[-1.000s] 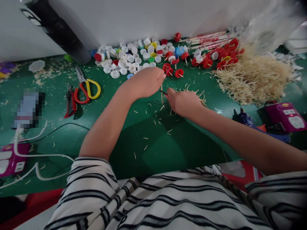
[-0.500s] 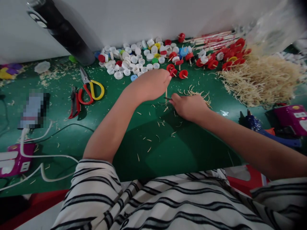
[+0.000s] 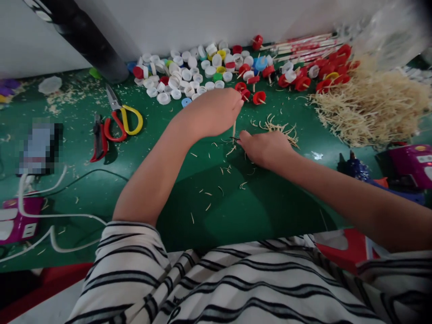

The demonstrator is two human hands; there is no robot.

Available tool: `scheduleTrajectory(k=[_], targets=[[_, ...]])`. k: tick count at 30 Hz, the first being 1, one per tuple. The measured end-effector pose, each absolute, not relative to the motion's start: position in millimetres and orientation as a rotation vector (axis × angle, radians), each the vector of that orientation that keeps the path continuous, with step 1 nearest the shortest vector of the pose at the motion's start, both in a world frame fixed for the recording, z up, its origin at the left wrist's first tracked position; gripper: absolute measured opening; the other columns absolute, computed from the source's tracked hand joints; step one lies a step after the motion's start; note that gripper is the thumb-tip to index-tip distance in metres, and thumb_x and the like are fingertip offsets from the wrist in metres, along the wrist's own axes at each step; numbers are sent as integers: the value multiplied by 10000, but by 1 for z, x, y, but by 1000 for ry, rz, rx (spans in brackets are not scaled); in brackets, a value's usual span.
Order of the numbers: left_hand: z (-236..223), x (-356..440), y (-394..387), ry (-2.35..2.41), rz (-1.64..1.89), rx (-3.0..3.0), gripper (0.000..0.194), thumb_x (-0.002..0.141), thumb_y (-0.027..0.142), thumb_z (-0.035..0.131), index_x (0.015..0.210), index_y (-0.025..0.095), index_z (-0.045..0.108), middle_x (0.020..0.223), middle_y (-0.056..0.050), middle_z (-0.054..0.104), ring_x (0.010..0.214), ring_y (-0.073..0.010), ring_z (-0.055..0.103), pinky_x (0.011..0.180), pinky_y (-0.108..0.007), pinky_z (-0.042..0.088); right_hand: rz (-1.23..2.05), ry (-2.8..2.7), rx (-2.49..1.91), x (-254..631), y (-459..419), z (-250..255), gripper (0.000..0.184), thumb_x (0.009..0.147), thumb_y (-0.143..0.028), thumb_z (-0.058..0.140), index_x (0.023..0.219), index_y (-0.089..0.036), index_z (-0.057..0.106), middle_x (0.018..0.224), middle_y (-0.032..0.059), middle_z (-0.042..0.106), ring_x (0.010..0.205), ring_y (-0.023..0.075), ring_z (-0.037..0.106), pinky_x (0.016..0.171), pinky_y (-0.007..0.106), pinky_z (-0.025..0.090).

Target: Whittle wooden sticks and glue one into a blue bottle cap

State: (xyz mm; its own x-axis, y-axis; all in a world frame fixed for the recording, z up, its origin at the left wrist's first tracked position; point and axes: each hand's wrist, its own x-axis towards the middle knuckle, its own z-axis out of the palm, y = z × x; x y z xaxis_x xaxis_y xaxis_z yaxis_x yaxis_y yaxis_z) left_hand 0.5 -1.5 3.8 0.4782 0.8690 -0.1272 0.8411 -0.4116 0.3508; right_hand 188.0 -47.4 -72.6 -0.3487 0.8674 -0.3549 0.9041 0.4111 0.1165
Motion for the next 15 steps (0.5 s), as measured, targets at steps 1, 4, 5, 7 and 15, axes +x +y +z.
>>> scheduleTrajectory(k=[1, 4, 5, 7, 15], targets=[[4, 0, -2, 1451, 90, 2358, 370, 1084, 351, 375, 746, 244, 480, 750, -87, 552, 754, -252, 545, 717, -427, 351, -133, 2311, 1520, 188, -47, -72, 571, 1150, -480, 200, 1484, -224, 587, 895, 182, 802, 834, 326, 739, 736, 380, 410], [5, -1, 0, 1495, 55, 2335, 358, 1080, 319, 369, 736, 240, 433, 758, -76, 516, 732, -239, 530, 704, -426, 331, -122, 2326, 1489, 189, -47, -70, 561, 1146, -460, 219, 1488, -211, 587, 876, 191, 794, 798, 329, 729, 697, 375, 404], [4, -2, 0, 1504, 58, 2332, 356, 1081, 320, 369, 742, 238, 440, 760, -77, 517, 745, -244, 546, 712, -424, 338, -120, 2323, 1479, 189, -47, -69, 545, 1142, -440, 239, 1489, -206, 588, 881, 196, 796, 793, 330, 727, 688, 376, 404], [4, -3, 1, 1504, 62, 2330, 357, 1085, 330, 366, 752, 236, 453, 766, -81, 522, 778, -259, 578, 730, -424, 354, -122, 2300, 1457, 188, -49, -66, 506, 1125, -366, 303, 1510, -195, 581, 907, 206, 804, 799, 334, 731, 678, 380, 415], [3, -6, 1, 1491, 25, 2348, 367, 1089, 350, 368, 750, 231, 438, 746, -68, 477, 712, -230, 514, 714, -415, 337, -121, 2202, 1395, 181, -54, -55, 632, 994, -93, 436, 1614, -151, 541, 986, 223, 826, 898, 375, 794, 710, 424, 504]])
